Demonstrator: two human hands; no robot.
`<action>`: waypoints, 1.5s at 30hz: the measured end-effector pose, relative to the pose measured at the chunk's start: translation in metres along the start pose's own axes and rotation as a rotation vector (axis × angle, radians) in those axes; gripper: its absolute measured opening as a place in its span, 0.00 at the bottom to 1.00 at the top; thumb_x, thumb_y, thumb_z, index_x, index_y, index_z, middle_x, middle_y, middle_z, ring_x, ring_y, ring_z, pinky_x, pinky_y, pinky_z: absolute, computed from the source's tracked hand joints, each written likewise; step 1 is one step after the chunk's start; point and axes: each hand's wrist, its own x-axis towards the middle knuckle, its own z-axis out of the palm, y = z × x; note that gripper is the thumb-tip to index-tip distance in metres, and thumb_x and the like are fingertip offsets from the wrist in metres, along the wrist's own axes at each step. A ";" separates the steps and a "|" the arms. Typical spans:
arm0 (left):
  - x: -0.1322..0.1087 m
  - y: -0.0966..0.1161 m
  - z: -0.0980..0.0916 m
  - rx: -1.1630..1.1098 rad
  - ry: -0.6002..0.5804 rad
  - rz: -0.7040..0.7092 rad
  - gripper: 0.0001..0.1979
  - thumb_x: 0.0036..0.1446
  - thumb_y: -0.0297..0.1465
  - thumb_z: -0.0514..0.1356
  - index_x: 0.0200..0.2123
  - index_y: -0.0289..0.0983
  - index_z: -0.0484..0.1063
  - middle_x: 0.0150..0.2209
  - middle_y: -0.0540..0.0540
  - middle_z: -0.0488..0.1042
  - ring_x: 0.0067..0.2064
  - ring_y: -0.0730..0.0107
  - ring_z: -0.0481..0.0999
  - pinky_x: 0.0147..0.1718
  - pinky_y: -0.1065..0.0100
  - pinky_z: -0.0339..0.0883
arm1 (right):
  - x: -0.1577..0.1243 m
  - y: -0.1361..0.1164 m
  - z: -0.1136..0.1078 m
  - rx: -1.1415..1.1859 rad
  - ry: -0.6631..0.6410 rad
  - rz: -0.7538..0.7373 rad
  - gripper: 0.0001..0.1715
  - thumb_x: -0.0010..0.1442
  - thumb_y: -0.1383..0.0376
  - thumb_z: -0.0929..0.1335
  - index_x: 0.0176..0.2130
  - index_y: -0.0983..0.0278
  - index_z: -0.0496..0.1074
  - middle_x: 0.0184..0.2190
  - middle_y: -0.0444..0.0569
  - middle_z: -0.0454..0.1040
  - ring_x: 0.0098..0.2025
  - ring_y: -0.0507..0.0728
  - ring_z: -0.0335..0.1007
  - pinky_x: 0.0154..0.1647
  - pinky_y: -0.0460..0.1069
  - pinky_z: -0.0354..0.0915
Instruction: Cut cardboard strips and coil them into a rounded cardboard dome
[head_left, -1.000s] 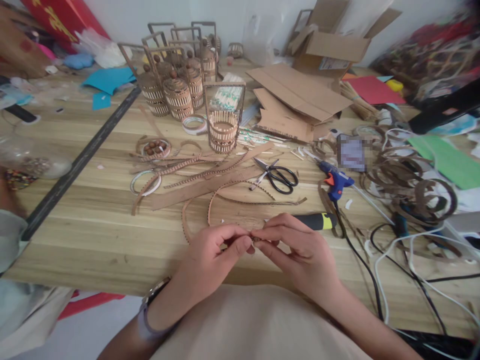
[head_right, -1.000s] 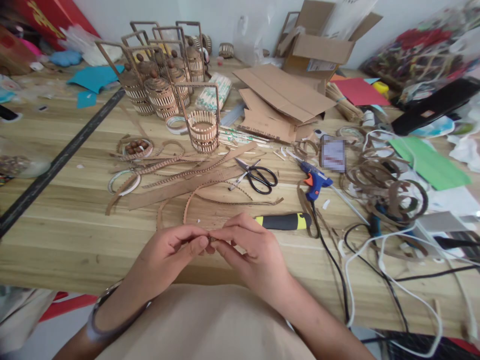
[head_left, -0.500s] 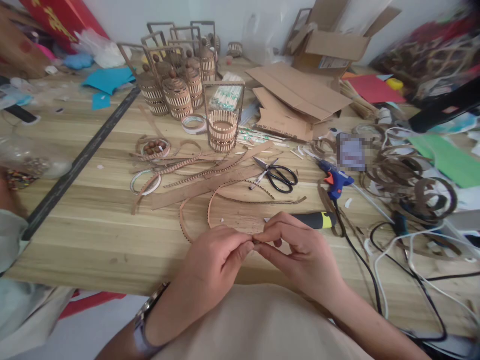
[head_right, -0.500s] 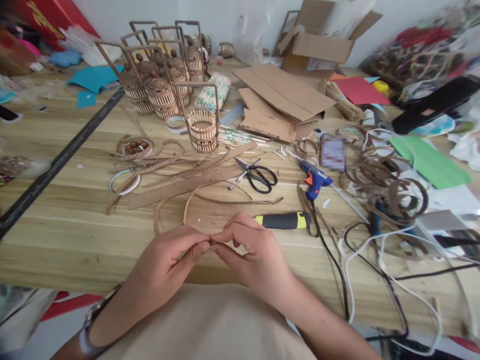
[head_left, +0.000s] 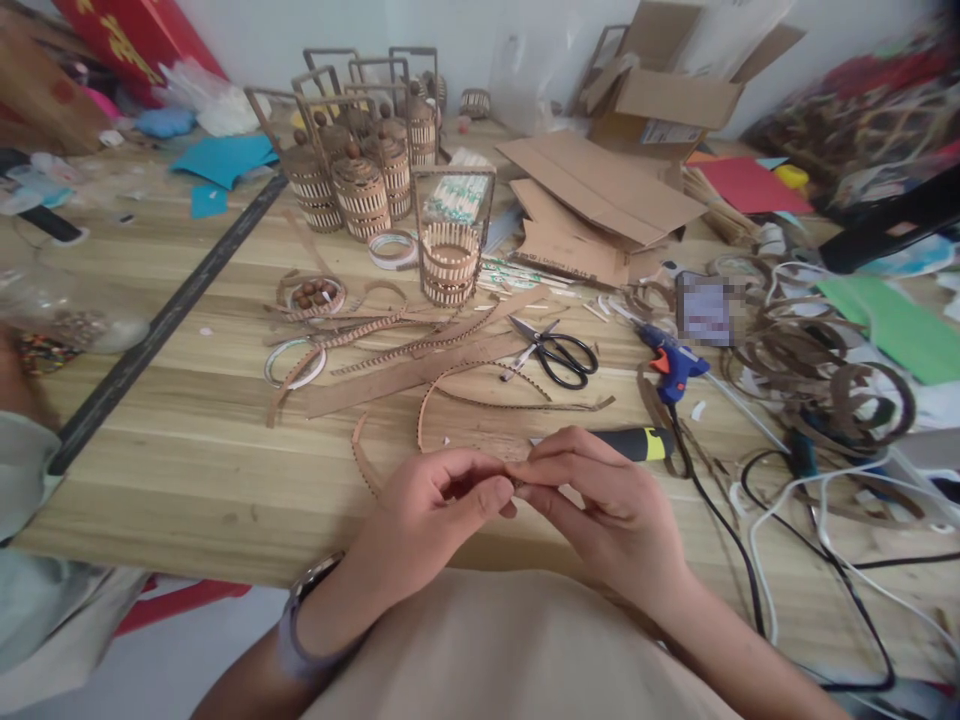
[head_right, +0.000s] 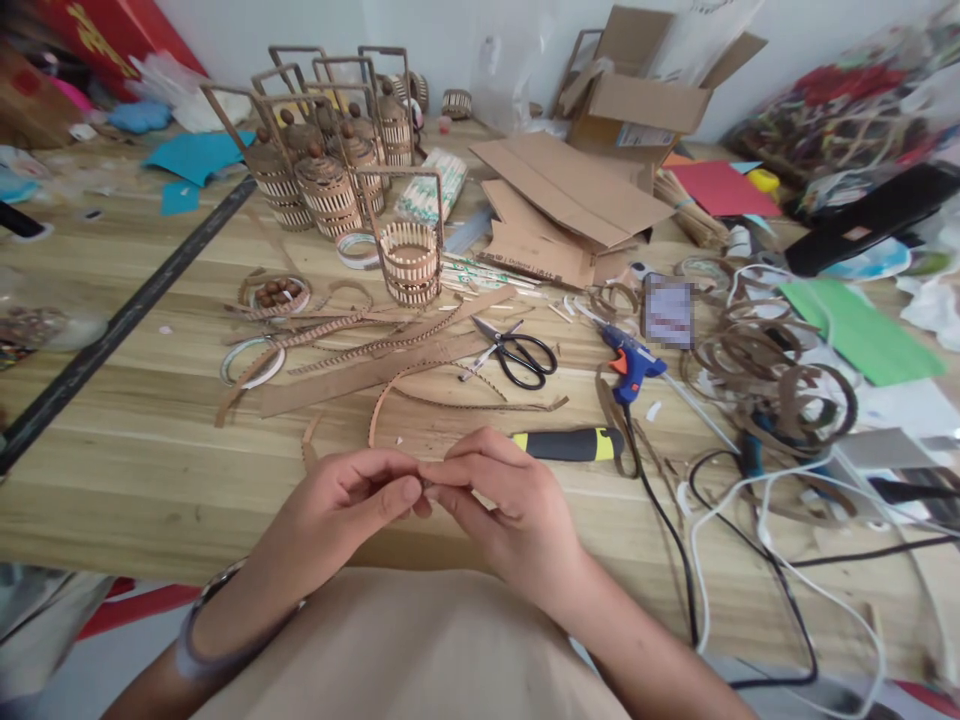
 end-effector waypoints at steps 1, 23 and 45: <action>0.000 0.000 0.000 -0.019 0.005 -0.001 0.10 0.62 0.36 0.61 0.40 0.39 0.80 0.33 0.48 0.82 0.37 0.68 0.79 0.36 0.70 0.70 | 0.000 0.000 0.001 -0.006 0.008 -0.007 0.13 0.61 0.72 0.70 0.41 0.56 0.82 0.30 0.46 0.77 0.30 0.52 0.75 0.28 0.45 0.73; 0.002 0.012 -0.003 0.161 0.040 0.004 0.04 0.59 0.30 0.61 0.32 0.37 0.75 0.31 0.50 0.79 0.34 0.71 0.76 0.31 0.72 0.66 | 0.005 -0.005 -0.010 -0.379 -0.191 -0.227 0.09 0.68 0.69 0.64 0.41 0.61 0.74 0.31 0.47 0.78 0.30 0.53 0.76 0.31 0.47 0.72; -0.006 0.014 0.000 0.175 0.156 0.196 0.05 0.60 0.29 0.63 0.32 0.37 0.78 0.32 0.50 0.78 0.34 0.72 0.74 0.32 0.73 0.65 | 0.002 -0.002 0.000 -0.449 0.011 -0.446 0.07 0.64 0.74 0.68 0.42 0.65 0.74 0.30 0.48 0.78 0.29 0.53 0.73 0.32 0.50 0.70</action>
